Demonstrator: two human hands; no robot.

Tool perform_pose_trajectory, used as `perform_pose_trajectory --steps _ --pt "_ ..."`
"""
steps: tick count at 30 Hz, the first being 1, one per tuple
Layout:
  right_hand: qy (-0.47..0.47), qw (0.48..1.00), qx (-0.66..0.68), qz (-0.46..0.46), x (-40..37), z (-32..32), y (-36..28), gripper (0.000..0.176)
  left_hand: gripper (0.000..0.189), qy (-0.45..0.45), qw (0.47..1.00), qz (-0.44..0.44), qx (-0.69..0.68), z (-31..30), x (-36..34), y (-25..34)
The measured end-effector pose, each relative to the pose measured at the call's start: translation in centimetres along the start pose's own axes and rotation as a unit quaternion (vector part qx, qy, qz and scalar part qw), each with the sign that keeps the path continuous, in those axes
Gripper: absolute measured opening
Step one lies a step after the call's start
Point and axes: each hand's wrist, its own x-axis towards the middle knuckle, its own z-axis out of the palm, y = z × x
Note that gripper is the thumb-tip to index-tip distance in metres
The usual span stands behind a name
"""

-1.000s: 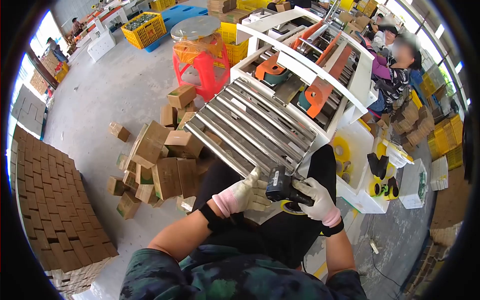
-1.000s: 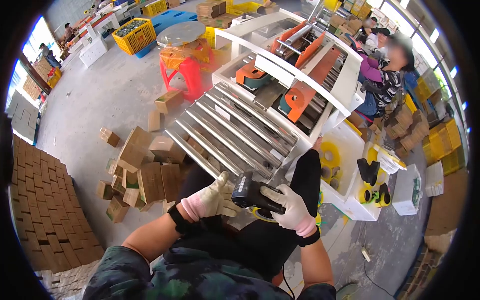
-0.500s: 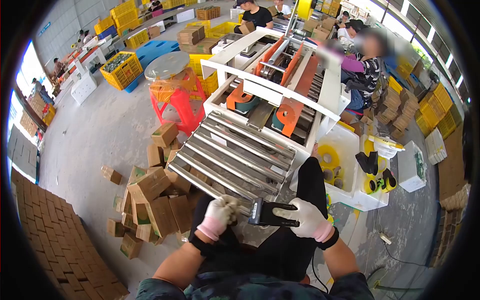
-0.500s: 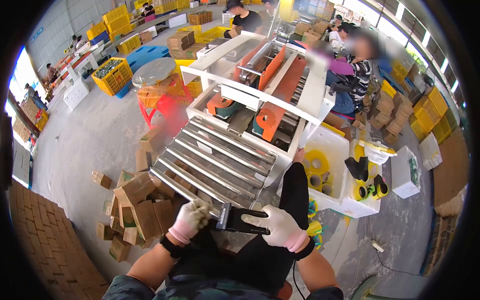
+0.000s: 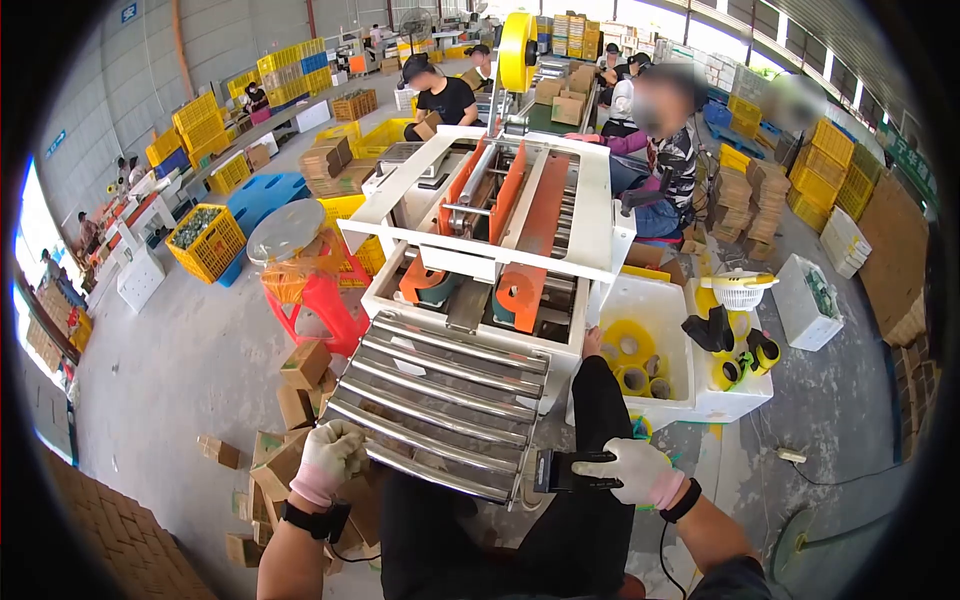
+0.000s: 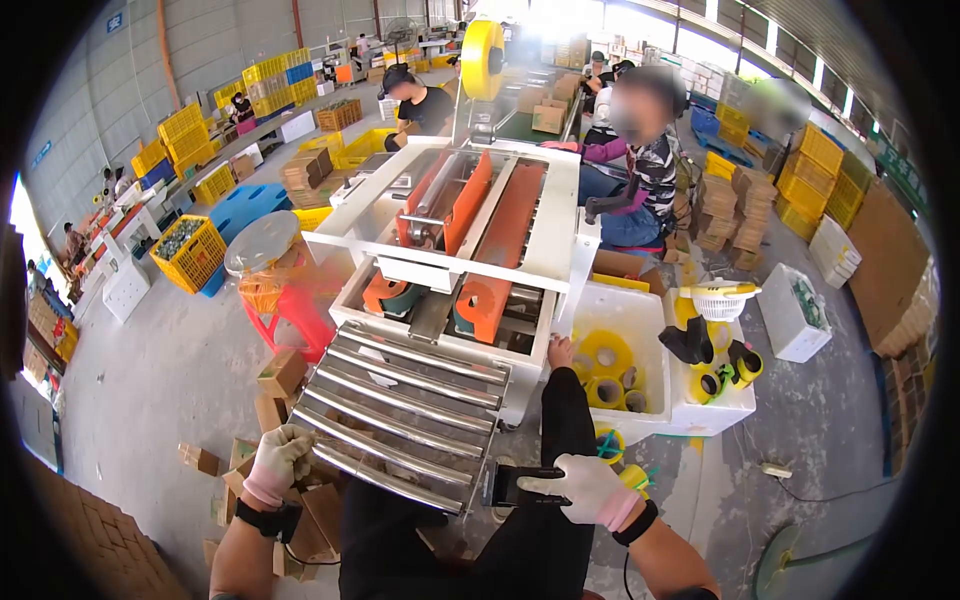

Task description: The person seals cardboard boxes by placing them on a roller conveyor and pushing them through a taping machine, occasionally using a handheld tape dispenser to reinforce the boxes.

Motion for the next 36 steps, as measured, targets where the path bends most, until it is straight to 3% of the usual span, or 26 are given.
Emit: perform_pose_trajectory --steps 2,10,14,19,22,26,33,36 --pt "0.001 1.000 -0.006 0.002 0.0 0.4 0.1 0.072 0.013 0.000 0.998 0.006 0.055 0.4 0.1 1.3" --pt "-0.012 0.998 0.034 0.046 -0.3 -0.2 0.5 0.072 0.007 -0.039 0.997 0.064 -0.005 0.4 0.3 3.5" --pt "0.025 0.999 0.041 0.001 0.5 -1.2 0.1 0.052 0.012 -0.055 0.995 0.076 -0.018 -1.1 -0.3 5.6" --pt "0.005 0.999 0.051 0.011 2.1 -5.3 -1.0 0.074 0.013 0.012 0.996 0.078 0.050 -0.5 -3.5 10.6" --pt "0.071 0.997 0.029 -0.024 2.5 -6.9 -1.5 0.067 0.015 -0.026 0.990 0.127 0.049 -0.9 -5.2 12.4" --pt "0.098 0.995 0.018 0.013 3.8 -6.8 -0.6 0.061 0.018 -0.013 0.994 0.104 0.032 -0.8 -1.9 12.2" --pt "0.067 0.994 -0.060 0.058 7.2 -6.0 1.8 0.060 0.015 -0.042 0.992 0.119 0.022 -0.1 11.4 7.1" --pt "0.083 0.991 -0.081 0.067 8.1 -5.3 3.3 0.060 0.015 -0.007 0.993 0.102 0.061 0.8 14.5 6.7"
